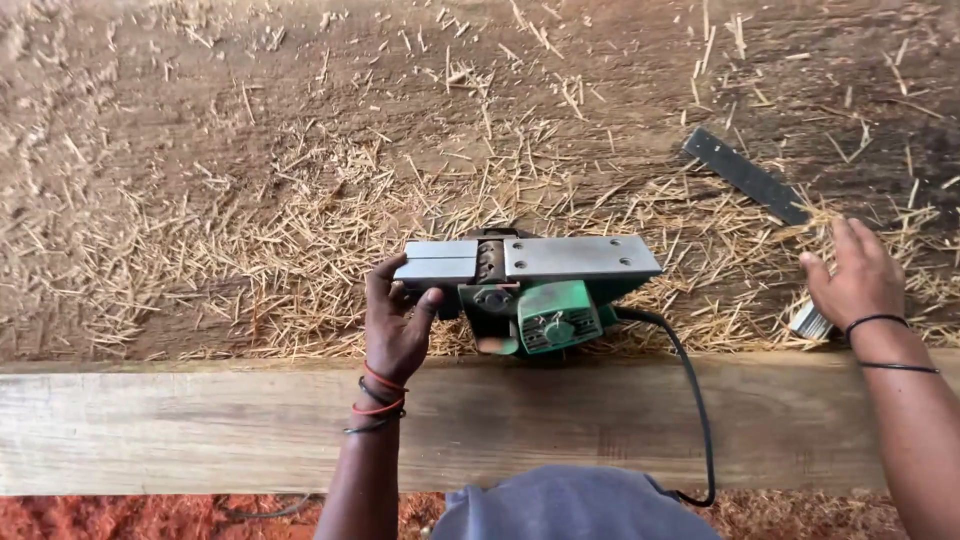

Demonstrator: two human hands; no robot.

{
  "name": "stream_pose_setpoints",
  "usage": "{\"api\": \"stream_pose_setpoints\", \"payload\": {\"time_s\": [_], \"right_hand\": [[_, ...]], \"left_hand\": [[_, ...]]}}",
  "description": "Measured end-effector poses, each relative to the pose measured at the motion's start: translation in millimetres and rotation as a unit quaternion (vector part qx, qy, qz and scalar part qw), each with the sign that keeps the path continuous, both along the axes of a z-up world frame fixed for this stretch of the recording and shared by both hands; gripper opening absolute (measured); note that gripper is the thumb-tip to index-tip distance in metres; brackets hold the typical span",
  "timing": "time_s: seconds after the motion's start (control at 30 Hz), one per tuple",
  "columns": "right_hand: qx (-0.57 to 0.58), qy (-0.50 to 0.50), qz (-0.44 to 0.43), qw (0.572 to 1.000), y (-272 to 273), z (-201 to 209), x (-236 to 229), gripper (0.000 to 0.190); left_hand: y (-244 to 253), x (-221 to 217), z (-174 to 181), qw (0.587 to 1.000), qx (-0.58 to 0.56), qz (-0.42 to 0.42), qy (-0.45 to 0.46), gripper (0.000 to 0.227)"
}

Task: The person uses a T-handle hex key to loosen screws on a green electric planer. They remove the old blades, insert new blades into the cutter head, and then tighten the screws to secure them in place.

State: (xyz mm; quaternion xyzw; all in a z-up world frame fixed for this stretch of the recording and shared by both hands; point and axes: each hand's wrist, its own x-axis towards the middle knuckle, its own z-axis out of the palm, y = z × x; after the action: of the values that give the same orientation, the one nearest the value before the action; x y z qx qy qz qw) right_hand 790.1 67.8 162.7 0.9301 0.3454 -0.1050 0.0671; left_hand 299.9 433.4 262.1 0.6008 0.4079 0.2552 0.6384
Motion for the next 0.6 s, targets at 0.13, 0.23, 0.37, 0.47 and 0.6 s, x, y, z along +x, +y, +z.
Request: {"api": "stream_pose_setpoints", "payload": {"time_s": [0.13,0.23,0.37,0.47,0.6], "right_hand": [[0.02,-0.027,0.058,0.998,14.7,-0.3,8.2,0.063],[-0.02,0.013,0.012,1.0,33.3,18.5,6.2,0.063],[-0.044,0.038,-0.016,0.998,41.6,23.6,9.7,0.064],[-0.068,0.046,-0.039,0.996,61.2,41.9,-3.2,0.065],[-0.02,0.033,0.005,0.999,30.3,12.2,12.3,0.066]], "left_hand": [[5.1,1.6,10.6,0.97,0.21,-0.022,0.119,0.061],[2.4,5.3,21.8,0.904,0.378,-0.027,0.195,0.055],[-4.5,15.7,32.4,0.814,0.492,-0.163,0.261,0.049],[-8.6,24.3,30.0,0.827,0.47,-0.175,0.255,0.054],[-9.6,29.8,28.9,0.841,0.452,-0.165,0.247,0.044]]}}
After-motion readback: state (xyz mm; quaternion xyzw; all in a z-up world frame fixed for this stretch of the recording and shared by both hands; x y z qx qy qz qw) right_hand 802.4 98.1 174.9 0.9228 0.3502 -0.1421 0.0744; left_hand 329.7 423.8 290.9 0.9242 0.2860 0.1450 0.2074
